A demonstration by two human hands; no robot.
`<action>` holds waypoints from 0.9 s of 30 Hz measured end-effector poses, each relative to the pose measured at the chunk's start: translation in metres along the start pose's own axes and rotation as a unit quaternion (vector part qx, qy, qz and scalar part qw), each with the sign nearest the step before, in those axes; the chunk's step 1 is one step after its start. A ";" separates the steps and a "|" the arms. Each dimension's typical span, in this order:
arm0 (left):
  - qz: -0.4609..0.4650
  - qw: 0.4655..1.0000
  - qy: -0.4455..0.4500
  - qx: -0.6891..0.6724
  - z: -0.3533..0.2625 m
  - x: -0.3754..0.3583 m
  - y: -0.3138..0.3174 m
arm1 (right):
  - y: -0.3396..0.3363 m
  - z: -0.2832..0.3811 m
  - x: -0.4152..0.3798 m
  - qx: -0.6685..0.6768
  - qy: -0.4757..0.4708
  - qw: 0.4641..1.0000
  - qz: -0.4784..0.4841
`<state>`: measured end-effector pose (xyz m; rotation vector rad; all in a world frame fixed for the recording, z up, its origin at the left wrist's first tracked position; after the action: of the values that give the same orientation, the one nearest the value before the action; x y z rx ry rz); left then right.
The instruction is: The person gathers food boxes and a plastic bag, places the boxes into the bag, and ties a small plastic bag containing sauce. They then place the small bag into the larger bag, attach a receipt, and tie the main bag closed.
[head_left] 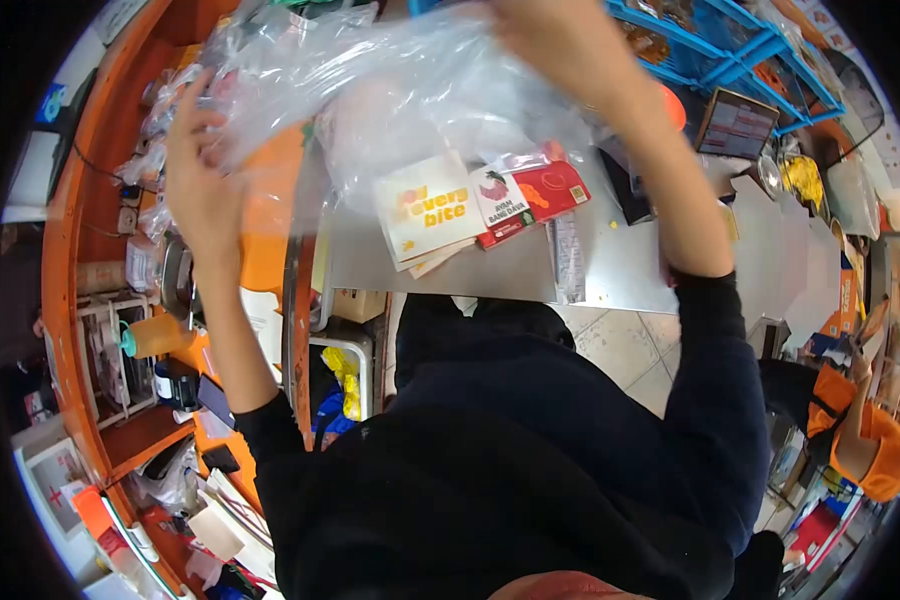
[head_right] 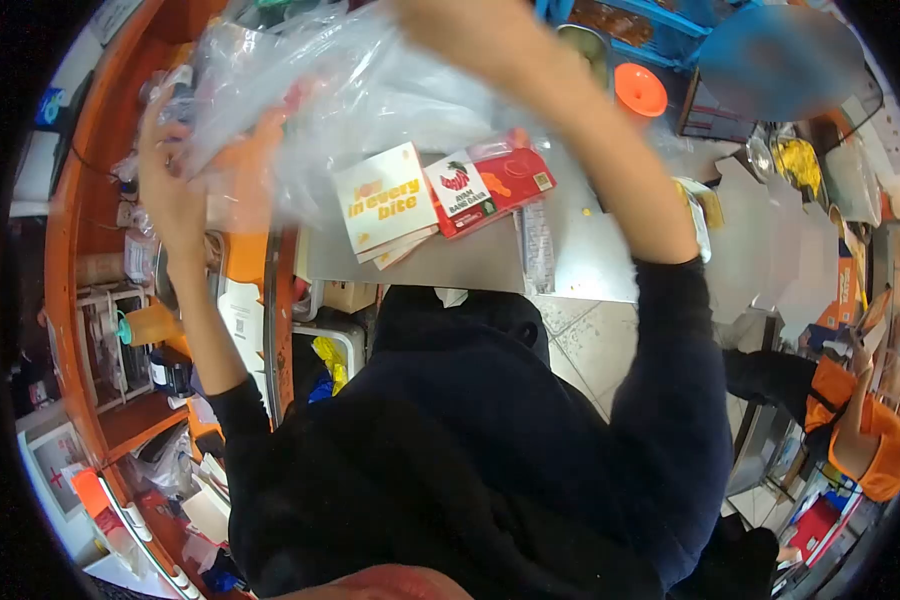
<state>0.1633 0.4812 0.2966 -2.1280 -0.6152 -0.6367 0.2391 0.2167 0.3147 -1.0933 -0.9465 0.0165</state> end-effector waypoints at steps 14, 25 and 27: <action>0.123 0.987 -0.034 0.096 0.148 -0.046 0.042 | 0.117 0.047 -0.110 0.121 0.038 0.889 0.440; 0.152 0.975 -0.116 -0.112 0.119 -0.031 0.085 | 0.038 0.088 0.043 0.392 0.088 0.913 -0.072; 0.072 0.863 -0.280 -0.415 0.130 -0.036 0.080 | 0.126 0.099 0.016 0.363 0.044 0.917 -0.160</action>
<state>0.2149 0.5345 0.1588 -3.1946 -0.5149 -0.1736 0.2372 0.3606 0.2417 -0.2436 -0.9168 0.0468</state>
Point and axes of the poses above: each hand's wrist, its own x-axis towards the middle knuckle, its own y-axis out of the palm, z = x × y, the point moved 7 cm from there along x, towards the middle knuckle, and after that the axes turned 11 degrees about -z, right-handed, at the moved point
